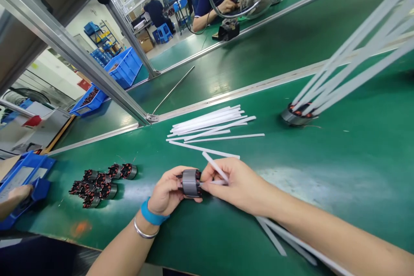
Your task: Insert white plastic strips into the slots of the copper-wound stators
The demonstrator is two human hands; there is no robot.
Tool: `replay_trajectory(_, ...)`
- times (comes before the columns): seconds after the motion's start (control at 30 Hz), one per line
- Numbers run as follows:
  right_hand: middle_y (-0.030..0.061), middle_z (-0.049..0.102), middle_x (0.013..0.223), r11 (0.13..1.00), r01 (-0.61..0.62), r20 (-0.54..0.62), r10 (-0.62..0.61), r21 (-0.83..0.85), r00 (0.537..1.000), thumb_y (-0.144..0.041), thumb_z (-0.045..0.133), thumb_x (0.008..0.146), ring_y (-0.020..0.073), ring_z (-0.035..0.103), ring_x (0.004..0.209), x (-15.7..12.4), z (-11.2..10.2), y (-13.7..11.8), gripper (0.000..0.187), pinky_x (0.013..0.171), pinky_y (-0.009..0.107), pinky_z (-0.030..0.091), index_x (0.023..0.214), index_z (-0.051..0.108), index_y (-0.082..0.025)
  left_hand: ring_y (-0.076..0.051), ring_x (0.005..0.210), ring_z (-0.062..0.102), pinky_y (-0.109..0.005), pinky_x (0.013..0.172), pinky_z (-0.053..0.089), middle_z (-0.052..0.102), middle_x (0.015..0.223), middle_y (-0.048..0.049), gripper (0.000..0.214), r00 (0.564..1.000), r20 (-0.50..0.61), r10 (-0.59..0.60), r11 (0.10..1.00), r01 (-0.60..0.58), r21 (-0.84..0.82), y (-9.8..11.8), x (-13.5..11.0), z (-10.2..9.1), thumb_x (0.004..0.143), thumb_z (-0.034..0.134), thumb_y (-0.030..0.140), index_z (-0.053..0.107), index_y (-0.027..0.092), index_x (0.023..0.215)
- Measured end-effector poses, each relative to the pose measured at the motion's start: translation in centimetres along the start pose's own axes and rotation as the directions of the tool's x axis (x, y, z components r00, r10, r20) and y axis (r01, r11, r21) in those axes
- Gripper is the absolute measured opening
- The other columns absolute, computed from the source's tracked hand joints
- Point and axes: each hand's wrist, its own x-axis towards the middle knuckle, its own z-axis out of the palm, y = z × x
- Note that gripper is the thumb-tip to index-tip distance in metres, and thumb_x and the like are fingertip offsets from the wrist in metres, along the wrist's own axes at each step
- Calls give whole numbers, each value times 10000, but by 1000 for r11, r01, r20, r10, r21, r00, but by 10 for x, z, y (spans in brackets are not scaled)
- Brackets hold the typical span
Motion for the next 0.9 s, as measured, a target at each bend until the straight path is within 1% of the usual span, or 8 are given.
replay_trajectory(0.1, -2, 446, 569, 997, -28, -36, 31, 70, 999, -328, 528, 660, 81, 352, 534, 4, 8, 2, 209, 515, 213, 271, 670, 465, -130, -212, 773, 624, -358, 674, 536, 626, 915, -123, 409, 999, 16, 52, 998, -52, 39, -4, 0, 2, 626, 711, 182, 650, 95, 1021)
replay_trajectory(0.2, 3, 469, 580, 988, -68, -28, 73, 140, 997, -331, 537, 625, 90, 385, 551, 7, 9, 8, 222, 532, 214, 293, 657, 432, -137, -164, 814, 616, -290, 739, 517, 627, 965, -144, 382, 990, -44, 136, 982, -129, 135, -12, -1, 2, 666, 714, 160, 646, 86, 1035)
replay_trajectory(0.33, -13, 367, 574, 994, -78, -59, 83, 75, 995, -324, 519, 597, 79, 307, 543, 10, 7, 19, 206, 509, 214, 246, 635, 442, -136, -99, 749, 600, -184, 708, 483, 618, 973, -192, 409, 977, -94, 193, 947, -161, 277, -20, -2, -1, 716, 668, 156, 604, 9, 1092)
replay_trajectory(0.43, -10, 341, 577, 995, -104, -82, 104, 1, 991, -353, 513, 599, 84, 286, 555, 10, 6, 22, 227, 516, 221, 238, 632, 454, -136, -114, 799, 605, -195, 735, 475, 602, 1027, -199, 471, 982, -5, 189, 962, -184, 201, -20, -4, -2, 687, 666, 101, 569, 11, 1139)
replay_trajectory(0.5, -6, 351, 578, 992, -122, -70, 120, -18, 990, -356, 509, 592, 86, 288, 557, 9, 7, 21, 231, 520, 225, 241, 632, 458, -134, -117, 820, 601, -206, 756, 472, 601, 1033, -200, 478, 984, 19, 174, 971, -175, 161, -18, -5, -1, 667, 668, 83, 568, 4, 1128)
replay_trajectory(0.7, -8, 354, 567, 992, -125, -41, 124, -30, 991, -367, 512, 599, 81, 277, 538, 8, 9, 19, 245, 505, 221, 237, 646, 451, -134, -113, 722, 604, -173, 661, 471, 627, 915, -201, 422, 970, -154, 190, 927, -125, 353, -22, -3, 5, 658, 590, 77, 595, -55, 1059)
replay_trajectory(0.77, 0, 392, 588, 992, -102, -57, 97, -77, 994, -362, 505, 626, 89, 306, 542, 7, 10, 19, 234, 510, 224, 262, 680, 476, -136, -118, 712, 609, -162, 642, 466, 634, 892, -188, 437, 965, -169, 201, 903, -115, 414, -24, -3, 7, 626, 564, 57, 604, -46, 1050)
replay_trajectory(0.9, 40, 500, 695, 974, 44, -48, -56, -224, 997, -317, 447, 664, 123, 429, 615, 5, 11, 14, 181, 579, 244, 347, 654, 506, -147, -125, 693, 604, -162, 618, 454, 633, 873, -195, 420, 965, -178, 191, 871, -83, 483, -23, -5, 10, 616, 526, 68, 595, -57, 1010)
